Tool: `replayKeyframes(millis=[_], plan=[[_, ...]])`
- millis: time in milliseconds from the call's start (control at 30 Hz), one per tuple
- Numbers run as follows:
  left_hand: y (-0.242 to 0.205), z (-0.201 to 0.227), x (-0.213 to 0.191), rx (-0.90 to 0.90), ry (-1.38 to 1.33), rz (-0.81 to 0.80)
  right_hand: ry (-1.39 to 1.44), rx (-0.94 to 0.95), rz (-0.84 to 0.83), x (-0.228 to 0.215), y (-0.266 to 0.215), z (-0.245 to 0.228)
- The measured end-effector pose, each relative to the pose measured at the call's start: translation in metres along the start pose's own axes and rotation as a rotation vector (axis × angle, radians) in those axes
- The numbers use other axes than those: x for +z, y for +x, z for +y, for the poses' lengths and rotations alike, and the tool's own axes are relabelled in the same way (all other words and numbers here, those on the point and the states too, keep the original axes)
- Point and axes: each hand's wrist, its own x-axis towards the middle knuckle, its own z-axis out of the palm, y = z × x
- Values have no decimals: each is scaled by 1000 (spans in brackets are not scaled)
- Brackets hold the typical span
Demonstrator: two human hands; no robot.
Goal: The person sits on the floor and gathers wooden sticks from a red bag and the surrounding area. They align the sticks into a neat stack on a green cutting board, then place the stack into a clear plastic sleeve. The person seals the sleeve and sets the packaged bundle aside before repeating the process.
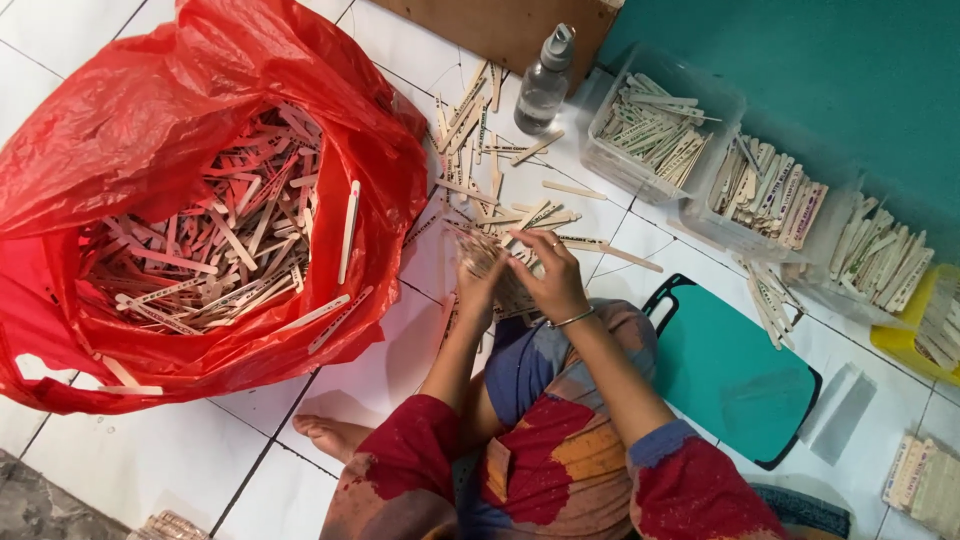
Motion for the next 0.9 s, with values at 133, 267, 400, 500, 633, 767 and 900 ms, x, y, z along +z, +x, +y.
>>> replayKeyframes(millis=[133, 267, 400, 500, 633, 767, 900], plan=[[9, -3, -1, -179, -351, -20, 15, 83, -70, 8, -15, 16], [3, -3, -12, -227, -393, -146, 169, 196, -13, 0, -10, 5], [-6, 14, -6, -264, -358, -117, 236, 273, 27, -7, -9, 11], [-6, 24, 7, -230, -344, -76, 293, 453, 78, -16, -8, -7], [-7, 10, 10, -260, -348, -65, 366, 568, 141, -17, -16, 5], [-4, 16, 13, -24, -156, -98, 625, 630, 331, -50, -36, 16], [31, -55, -30, 265, 276, -211, 538, 590, 499, -125, -85, 38]])
